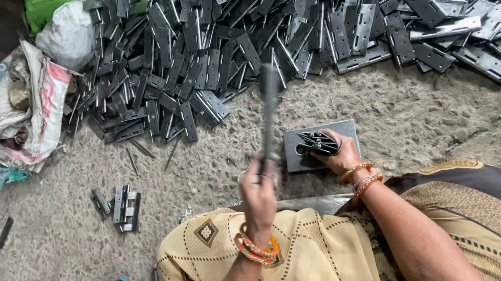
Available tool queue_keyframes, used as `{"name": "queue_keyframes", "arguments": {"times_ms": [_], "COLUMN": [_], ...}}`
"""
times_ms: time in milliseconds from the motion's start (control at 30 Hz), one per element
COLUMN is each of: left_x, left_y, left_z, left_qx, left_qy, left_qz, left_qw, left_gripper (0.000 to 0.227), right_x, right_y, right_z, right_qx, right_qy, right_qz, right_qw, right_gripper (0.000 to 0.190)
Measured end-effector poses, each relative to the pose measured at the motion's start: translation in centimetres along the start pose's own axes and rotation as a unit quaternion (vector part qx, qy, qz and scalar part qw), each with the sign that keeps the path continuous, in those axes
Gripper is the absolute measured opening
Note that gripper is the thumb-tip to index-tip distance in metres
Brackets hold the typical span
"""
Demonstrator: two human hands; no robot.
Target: The person sits on the floor and repeatedly assembles metal hinges by placing them on a metal block, inserting a pin, and striking it with a metal rod. The person handles the hinges one at a time and discards the assembled units into a nearby pile.
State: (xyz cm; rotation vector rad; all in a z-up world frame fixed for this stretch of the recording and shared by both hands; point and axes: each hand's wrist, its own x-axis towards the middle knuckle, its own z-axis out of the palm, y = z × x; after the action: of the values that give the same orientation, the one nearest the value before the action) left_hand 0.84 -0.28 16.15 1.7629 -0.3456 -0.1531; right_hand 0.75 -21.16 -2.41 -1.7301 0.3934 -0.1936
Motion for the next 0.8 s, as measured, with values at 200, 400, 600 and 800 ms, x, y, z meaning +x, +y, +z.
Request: {"name": "queue_keyframes", "arguments": {"times_ms": [200, 400, 600, 800], "left_x": [1.6, 0.3, -0.5, 0.9], "left_y": [5.5, -5.3, -12.7, -2.0], "left_z": [0.4, 3.3, -0.7, -1.3], "left_qx": [-0.166, 0.368, 0.178, -0.069], "left_qy": [0.134, -0.143, -0.002, 0.093], "left_qz": [0.264, -0.081, -0.17, 0.074], "left_qw": [0.941, 0.915, 0.969, 0.991], "left_gripper": [0.025, 0.03, 0.032, 0.027], "right_x": [0.4, -0.1, 0.2, -0.3], "right_y": [-0.1, 0.4, 0.7, 0.4], "right_z": [0.1, -0.1, -0.4, -0.3], "right_qx": [0.029, 0.033, 0.065, 0.006], "right_qy": [-0.002, 0.005, 0.038, 0.027], "right_qz": [-0.007, -0.06, -0.013, 0.008], "right_qw": [1.0, 0.998, 0.997, 1.0], "right_gripper": [0.048, 0.047, 0.048, 0.045]}}
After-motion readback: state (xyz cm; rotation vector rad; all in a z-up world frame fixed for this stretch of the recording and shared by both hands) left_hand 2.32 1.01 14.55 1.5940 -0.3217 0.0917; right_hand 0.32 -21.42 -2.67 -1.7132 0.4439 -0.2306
